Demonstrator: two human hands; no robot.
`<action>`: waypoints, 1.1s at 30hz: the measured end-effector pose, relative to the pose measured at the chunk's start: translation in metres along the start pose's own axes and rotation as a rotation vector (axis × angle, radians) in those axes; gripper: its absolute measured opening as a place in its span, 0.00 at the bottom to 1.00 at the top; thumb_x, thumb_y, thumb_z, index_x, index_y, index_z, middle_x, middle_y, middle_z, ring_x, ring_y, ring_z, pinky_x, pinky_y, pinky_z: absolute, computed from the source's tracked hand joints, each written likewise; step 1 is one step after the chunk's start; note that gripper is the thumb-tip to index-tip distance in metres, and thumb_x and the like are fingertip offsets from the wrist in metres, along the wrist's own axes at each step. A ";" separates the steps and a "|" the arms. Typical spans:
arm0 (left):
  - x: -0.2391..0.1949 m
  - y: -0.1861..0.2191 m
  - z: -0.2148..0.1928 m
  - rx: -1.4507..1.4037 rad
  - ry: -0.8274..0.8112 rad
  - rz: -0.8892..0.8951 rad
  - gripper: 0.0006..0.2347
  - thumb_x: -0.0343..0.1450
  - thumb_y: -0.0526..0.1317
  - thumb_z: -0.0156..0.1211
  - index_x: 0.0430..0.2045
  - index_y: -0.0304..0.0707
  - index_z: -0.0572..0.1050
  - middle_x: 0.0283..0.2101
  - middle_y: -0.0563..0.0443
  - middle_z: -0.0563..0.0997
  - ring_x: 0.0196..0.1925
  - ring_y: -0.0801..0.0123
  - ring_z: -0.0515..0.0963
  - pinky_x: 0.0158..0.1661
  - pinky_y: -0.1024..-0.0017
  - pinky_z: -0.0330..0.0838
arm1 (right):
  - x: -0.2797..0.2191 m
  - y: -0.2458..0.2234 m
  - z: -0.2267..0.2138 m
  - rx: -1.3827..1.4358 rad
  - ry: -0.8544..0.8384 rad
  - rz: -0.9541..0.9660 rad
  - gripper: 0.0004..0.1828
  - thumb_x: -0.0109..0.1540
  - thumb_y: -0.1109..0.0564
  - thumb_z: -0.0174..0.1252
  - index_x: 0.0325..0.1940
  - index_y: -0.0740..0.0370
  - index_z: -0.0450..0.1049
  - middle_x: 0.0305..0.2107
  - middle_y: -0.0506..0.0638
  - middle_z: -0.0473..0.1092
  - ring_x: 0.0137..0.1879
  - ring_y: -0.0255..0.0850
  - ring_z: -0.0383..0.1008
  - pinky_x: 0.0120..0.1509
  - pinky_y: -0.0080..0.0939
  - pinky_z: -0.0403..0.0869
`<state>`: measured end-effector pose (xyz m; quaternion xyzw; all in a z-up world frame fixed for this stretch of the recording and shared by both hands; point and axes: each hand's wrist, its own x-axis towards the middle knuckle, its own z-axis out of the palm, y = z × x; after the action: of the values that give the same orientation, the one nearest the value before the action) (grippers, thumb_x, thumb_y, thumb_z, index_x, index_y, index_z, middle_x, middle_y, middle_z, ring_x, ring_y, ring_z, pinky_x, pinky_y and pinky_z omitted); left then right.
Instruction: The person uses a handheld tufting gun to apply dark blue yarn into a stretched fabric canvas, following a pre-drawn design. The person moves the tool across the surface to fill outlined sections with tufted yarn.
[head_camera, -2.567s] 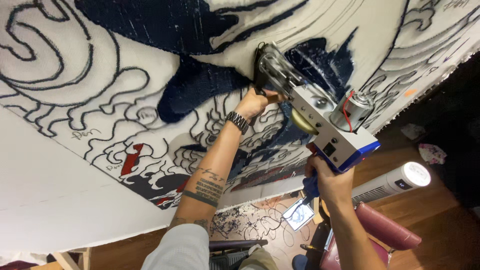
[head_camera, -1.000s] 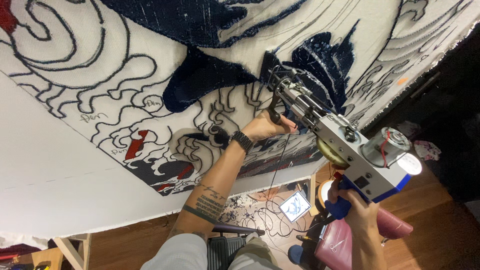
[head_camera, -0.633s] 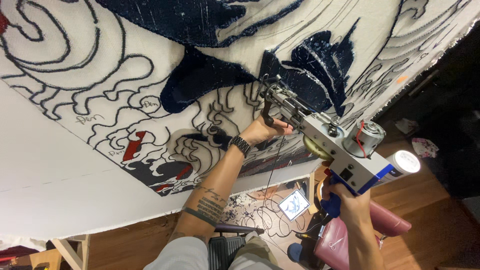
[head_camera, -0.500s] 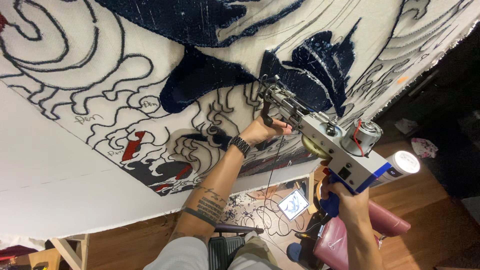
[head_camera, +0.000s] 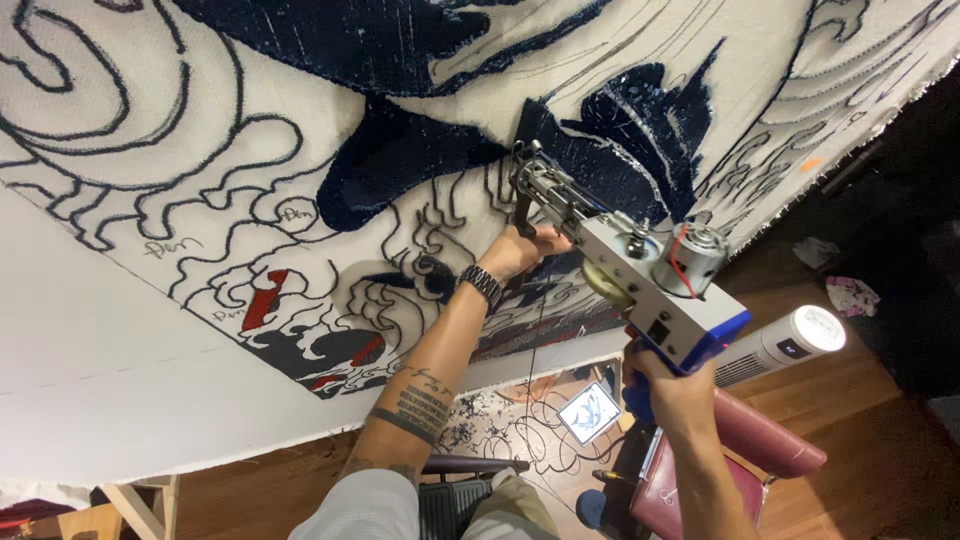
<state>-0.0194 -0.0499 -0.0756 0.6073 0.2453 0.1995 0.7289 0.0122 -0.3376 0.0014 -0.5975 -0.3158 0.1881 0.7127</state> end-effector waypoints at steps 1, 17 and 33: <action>0.005 -0.009 -0.006 0.045 0.005 0.155 0.16 0.64 0.42 0.78 0.40 0.30 0.84 0.23 0.43 0.82 0.13 0.75 0.70 0.18 0.81 0.57 | 0.002 -0.011 0.010 -0.079 -0.044 -0.116 0.07 0.46 0.74 0.56 0.19 0.68 0.75 0.08 0.56 0.66 0.11 0.41 0.65 0.19 0.38 0.66; 0.066 -0.028 -0.030 -0.077 0.195 0.088 0.15 0.60 0.33 0.77 0.38 0.27 0.82 0.20 0.45 0.76 0.08 0.75 0.68 0.12 0.78 0.57 | 0.024 -0.005 0.036 -0.179 0.020 -0.016 0.08 0.47 0.71 0.56 0.16 0.62 0.72 0.08 0.53 0.67 0.13 0.41 0.69 0.24 0.39 0.69; 0.057 0.010 -0.029 0.011 0.093 0.146 0.09 0.63 0.39 0.77 0.29 0.34 0.83 0.17 0.47 0.76 0.10 0.77 0.69 0.15 0.81 0.56 | 0.037 -0.008 0.035 -0.125 0.027 -0.056 0.08 0.45 0.73 0.56 0.23 0.64 0.73 0.12 0.55 0.70 0.14 0.41 0.70 0.21 0.41 0.70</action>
<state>0.0089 0.0081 -0.0770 0.6175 0.2349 0.2789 0.6969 0.0147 -0.2895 0.0202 -0.6343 -0.3337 0.1399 0.6832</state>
